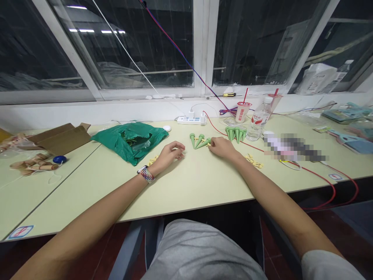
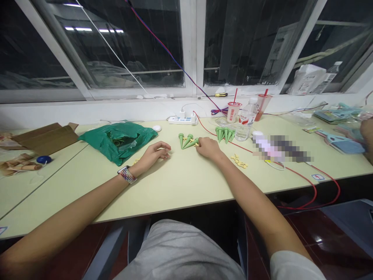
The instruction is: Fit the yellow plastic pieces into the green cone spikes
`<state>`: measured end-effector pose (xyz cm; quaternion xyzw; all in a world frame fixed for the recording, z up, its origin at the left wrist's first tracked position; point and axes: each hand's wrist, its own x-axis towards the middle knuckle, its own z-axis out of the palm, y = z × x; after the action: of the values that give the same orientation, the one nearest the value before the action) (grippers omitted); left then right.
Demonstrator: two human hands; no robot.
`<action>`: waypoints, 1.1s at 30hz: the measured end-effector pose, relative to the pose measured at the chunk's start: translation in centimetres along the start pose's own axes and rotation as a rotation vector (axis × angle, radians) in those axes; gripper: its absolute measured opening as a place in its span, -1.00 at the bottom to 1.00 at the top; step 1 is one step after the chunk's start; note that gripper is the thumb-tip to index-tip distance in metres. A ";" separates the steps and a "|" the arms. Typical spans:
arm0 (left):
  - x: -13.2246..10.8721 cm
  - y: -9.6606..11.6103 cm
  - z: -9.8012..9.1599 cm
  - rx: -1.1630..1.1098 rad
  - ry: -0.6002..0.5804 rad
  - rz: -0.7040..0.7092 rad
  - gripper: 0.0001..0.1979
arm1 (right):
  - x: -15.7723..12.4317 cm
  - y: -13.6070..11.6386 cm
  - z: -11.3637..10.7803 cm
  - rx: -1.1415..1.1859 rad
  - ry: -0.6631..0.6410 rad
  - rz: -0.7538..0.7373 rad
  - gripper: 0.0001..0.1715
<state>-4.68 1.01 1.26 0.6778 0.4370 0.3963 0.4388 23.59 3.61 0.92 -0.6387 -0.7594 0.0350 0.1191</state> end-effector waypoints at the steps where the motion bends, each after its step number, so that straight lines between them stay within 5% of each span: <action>1: 0.0 0.0 0.0 0.001 0.000 -0.001 -0.73 | 0.0 0.0 0.0 0.002 0.001 -0.002 -0.76; 16: 0.0 0.2 0.0 -0.005 0.003 -0.006 -0.72 | 0.1 0.1 -0.3 -0.002 0.009 0.052 -0.66; 24: -0.1 0.2 0.1 -0.018 0.001 0.001 -0.72 | 0.1 1.5 -1.2 -0.086 0.227 0.286 -0.53; 33: 0.0 0.2 0.0 -0.014 -0.004 0.000 -0.72 | 0.7 2.7 -1.1 -0.122 0.103 0.396 -0.54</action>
<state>-4.62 0.97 1.39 0.6757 0.4332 0.3978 0.4445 26.29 4.70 1.52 -0.7826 -0.6125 -0.0208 0.1096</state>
